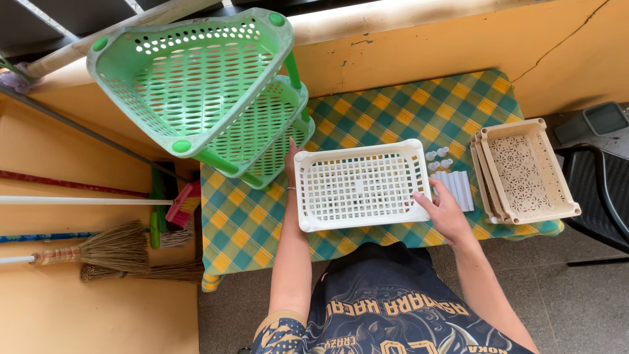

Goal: The person disassembles a white plastic basket on a table, pulling the corner posts and end caps off the basket body and setting the posts, caps, and basket panels in separate groups on the table. They handle each post and cap one at a time, arranging the removed parts into piles.

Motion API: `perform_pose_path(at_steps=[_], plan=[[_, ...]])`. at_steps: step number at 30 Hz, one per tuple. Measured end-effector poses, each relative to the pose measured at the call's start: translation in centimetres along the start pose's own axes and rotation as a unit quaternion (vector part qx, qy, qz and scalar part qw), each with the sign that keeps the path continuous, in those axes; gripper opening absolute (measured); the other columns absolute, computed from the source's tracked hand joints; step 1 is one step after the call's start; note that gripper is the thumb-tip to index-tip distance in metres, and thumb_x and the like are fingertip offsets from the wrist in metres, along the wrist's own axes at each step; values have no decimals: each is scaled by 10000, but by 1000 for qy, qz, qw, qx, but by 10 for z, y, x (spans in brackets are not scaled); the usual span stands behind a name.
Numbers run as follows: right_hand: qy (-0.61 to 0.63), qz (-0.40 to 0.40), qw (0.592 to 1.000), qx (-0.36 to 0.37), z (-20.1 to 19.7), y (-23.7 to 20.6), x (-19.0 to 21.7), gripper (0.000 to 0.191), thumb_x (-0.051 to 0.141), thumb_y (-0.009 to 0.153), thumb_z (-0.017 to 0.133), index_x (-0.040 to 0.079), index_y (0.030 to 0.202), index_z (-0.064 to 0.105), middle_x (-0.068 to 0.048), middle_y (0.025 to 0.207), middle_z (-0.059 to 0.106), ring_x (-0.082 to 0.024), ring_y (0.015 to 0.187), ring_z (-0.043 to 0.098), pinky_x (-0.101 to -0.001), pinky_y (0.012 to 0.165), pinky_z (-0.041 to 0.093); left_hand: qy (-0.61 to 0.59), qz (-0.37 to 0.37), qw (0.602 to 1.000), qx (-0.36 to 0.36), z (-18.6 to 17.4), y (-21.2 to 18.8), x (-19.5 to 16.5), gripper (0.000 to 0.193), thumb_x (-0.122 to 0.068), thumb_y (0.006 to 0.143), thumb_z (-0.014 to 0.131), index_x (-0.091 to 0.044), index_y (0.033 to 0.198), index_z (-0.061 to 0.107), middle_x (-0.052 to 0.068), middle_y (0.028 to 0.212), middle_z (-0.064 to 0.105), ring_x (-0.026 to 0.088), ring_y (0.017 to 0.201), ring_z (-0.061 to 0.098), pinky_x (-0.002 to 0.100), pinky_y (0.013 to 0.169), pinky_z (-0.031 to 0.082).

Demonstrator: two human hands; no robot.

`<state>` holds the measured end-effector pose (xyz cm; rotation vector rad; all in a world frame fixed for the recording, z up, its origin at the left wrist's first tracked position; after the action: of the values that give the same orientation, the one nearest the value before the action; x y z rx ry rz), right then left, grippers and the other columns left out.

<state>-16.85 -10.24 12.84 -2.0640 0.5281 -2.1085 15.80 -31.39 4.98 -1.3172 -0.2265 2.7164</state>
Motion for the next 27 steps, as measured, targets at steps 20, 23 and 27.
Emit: perform_pose_path(at_steps=[20, 23, 27], plan=[[99, -86, 991, -13, 11, -23, 35, 332, 146, 1038, 517, -49, 1288, 615, -92, 1089, 719, -121, 934, 689, -279, 824, 553, 55, 14, 998, -19, -1, -8, 2, 582, -531, 1068, 509, -109, 668, 491, -4, 590, 447, 112, 515, 448, 296, 500, 408], [127, -50, 990, -21, 11, -15, 24, 337, 157, 1051, 507, -50, 1291, 621, -101, 1120, 723, -128, 967, 694, -279, 865, 544, 71, 65, 995, -24, -3, -27, -15, 427, -445, 1050, 491, -99, 829, 607, 2, 727, 549, 97, 646, 504, 270, 590, 415], [138, -45, 989, -13, 11, -9, 17, 341, 162, 1061, 514, -58, 1298, 620, -116, 1132, 720, -145, 973, 691, -294, 872, 542, 252, 210, 934, -142, -32, -87, -63, 355, -348, 1077, 563, -60, 871, 583, 12, 821, 570, 109, 768, 525, 286, 722, 464]])
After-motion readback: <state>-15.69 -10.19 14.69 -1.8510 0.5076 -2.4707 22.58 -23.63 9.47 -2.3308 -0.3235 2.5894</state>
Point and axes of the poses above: each hand's wrist, its own y-axis towards the middle knuckle, its own z-axis out of the palm, x = y × z, the point moved 9 cm from there along y, towards the middle knuckle
